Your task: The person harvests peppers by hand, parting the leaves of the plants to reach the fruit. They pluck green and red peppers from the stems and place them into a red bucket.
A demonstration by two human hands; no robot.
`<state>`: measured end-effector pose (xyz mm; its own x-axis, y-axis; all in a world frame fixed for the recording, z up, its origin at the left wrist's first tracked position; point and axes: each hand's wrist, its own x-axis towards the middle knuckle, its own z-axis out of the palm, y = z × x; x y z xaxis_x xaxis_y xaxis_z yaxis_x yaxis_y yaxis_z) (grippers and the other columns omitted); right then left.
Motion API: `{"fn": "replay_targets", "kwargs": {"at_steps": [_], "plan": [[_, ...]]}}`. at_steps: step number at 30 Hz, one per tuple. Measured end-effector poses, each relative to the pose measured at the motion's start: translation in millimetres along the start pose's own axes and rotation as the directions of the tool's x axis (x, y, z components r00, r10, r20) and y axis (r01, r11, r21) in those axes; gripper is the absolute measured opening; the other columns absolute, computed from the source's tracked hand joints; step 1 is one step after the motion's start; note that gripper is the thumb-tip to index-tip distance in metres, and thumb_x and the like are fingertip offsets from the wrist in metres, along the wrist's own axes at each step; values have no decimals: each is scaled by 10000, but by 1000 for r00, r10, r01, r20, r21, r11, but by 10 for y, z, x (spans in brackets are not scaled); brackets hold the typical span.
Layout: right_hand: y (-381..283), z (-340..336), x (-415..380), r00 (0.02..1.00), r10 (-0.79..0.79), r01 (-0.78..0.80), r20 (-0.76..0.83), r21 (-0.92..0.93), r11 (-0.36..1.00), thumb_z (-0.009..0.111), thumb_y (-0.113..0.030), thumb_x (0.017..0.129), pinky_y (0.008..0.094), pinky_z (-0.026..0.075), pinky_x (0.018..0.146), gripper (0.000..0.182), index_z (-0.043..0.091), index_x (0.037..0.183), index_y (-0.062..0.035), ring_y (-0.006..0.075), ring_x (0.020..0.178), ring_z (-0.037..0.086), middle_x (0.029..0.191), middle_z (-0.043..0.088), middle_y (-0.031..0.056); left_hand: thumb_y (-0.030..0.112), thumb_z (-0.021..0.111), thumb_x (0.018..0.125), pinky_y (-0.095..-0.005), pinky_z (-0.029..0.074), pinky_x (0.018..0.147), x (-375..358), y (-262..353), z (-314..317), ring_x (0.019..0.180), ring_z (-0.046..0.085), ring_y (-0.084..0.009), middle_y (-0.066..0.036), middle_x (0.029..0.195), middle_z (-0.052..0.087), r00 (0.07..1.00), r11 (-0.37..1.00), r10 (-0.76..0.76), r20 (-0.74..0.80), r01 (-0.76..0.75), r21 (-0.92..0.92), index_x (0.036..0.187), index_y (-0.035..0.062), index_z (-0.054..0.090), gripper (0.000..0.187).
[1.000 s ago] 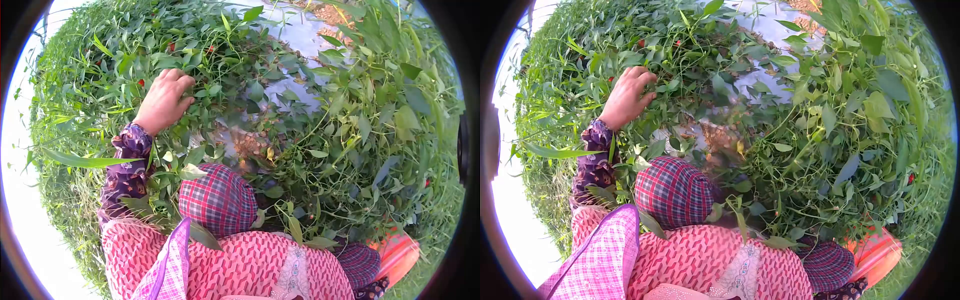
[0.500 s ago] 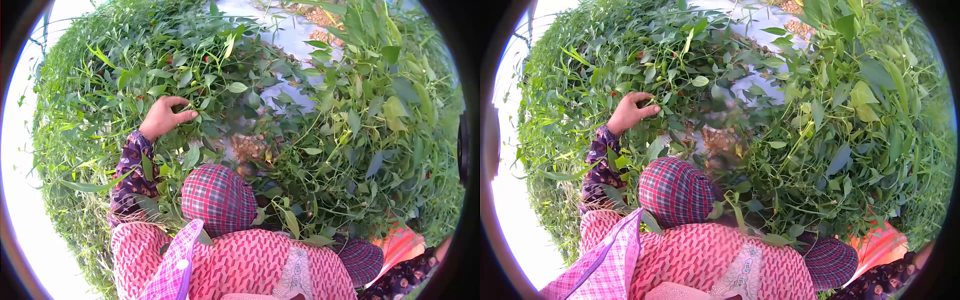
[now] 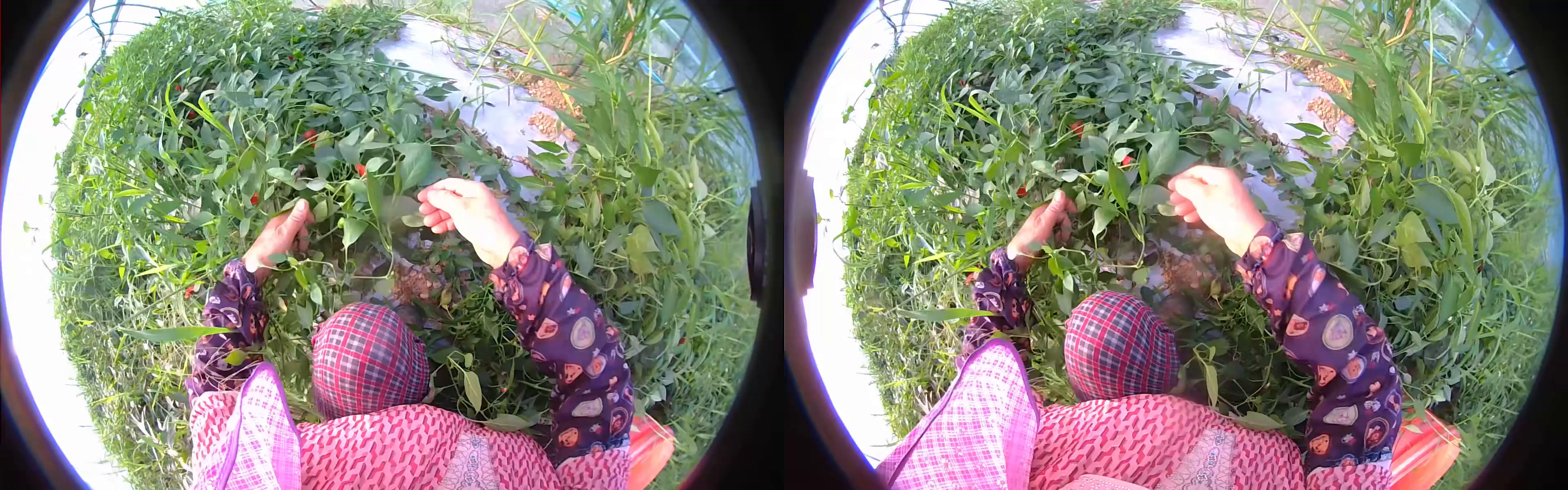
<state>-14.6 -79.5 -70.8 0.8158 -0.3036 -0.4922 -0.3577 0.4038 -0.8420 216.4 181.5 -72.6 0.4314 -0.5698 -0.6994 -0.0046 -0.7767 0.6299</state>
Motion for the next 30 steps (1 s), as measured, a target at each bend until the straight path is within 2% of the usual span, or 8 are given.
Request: {"fn": "replay_targets", "kwargs": {"at_steps": [1,3,5,7,13,19,24,30], "plan": [[130,109,150,998,-17,19,-58,41,999,580,-188,920,240,490,575,214,671,974,-2,110,677,620,822,660,52,613,513,914,-340,475,701,-10,23,165,729,588,-197,-86,861,621,946,941,308,-102,-288,180,1143,-12,562,668],[311,224,289,996,48,-47,-81,5,999,587,-184,914,245,474,542,203,671,960,-5,101,630,602,786,651,43,524,656,865,-359,487,756,-241,415,308,813,588,-233,-127,870,600,989,814,138,-50,-84,575,1222,-50,522,689],[234,268,190,992,82,-85,-93,-31,996,597,-172,900,252,457,524,185,671,911,-2,94,585,573,712,628,28,425,768,781,-373,477,810,-246,375,411,888,588,-269,-162,913,598,999,810,33,-40,-3,586,1233,-22,528,680],[258,190,204,968,-191,155,-163,-212,965,610,-167,890,268,448,524,185,662,853,7,100,561,558,650,603,26,315,787,762,-413,465,830,-116,-4,475,925,578,-325,-168,930,600,851,676,525,-26,-398,621,1205,4,546,593],[176,-25,384,722,-518,390,-459,-347,853,662,-148,893,247,469,624,156,679,942,-1,59,654,553,737,653,-4,193,776,705,-441,482,819,-272,-14,632,889,599,-375,-162,965,629,821,624,563,94,-497,603,1059,32,572,439],[145,-16,176,829,-549,426,-103,-521,740,694,-130,844,264,488,618,113,679,903,-34,107,636,600,753,655,25,181,785,683,-425,502,742,-340,62,674,854,626,-380,-189,881,613,807,706,590,-31,-496,506,1050,25,519,479],[127,323,81,641,-578,684,506,-718,130,671,-90,720,352,502,711,117,667,838,-94,231,825,599,836,592,58,148,783,671,-430,495,712,-245,108,701,812,622,-394,-201,884,615,776,665,631,-23,-525,531,1041,20,528,467],[316,507,152,720,-405,527,563,-824,-210,629,-164,727,354,488,752,75,640,747,-92,225,886,584,854,560,59,209,790,668,-434,509,710,-237,95,775,797,638,-376,-184,863,633,776,624,631,-19,-493,606,1024,36,531,473]]}}
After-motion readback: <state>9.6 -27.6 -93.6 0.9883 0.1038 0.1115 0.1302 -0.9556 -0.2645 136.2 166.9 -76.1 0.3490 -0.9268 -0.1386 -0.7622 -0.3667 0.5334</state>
